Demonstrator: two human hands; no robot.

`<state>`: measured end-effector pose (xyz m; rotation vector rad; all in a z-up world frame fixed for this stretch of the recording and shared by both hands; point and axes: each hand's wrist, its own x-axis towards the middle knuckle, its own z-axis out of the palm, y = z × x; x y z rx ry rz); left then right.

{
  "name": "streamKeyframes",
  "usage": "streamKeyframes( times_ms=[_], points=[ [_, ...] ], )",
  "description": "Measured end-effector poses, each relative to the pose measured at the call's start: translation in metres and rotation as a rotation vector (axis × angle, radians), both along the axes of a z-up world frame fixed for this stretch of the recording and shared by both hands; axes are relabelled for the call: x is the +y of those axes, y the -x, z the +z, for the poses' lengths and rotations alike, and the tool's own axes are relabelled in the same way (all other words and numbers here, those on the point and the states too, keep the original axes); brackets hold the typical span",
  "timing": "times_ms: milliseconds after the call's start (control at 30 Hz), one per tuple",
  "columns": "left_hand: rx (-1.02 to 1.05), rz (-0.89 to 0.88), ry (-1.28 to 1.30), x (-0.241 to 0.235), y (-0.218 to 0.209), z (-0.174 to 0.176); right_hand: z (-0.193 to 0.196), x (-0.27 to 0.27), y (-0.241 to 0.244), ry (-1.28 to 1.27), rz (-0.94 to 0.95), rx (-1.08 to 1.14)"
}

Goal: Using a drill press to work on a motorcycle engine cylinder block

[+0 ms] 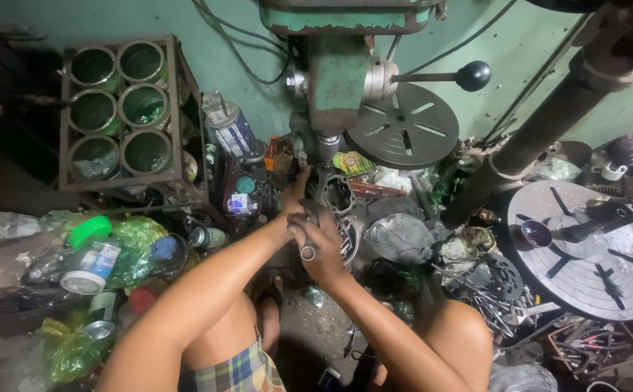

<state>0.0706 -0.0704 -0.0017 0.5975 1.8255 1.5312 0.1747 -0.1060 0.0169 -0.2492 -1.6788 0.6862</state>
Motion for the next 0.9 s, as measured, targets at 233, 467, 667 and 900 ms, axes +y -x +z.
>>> streamKeyframes(
  times_ms=[233, 467, 667, 900],
  points=[
    [-0.212, 0.157, 0.028, -0.014, -0.024, 0.029, -0.106, 0.060, 0.017, -0.301, -0.299, 0.294],
    [-0.245, 0.164, 0.038, -0.011, -0.022, 0.030, -0.057, 0.072, -0.027, 0.280, -0.125, 0.205],
    [-0.271, 0.158, 0.048, 0.016, 0.006, -0.004, -0.071, 0.111, -0.010, 1.042, -0.044, 0.322],
    [0.327, -0.163, 0.056, 0.023, 0.059, -0.084, -0.082, 0.052, 0.041, -0.275, -0.242, -0.353]
  ],
)
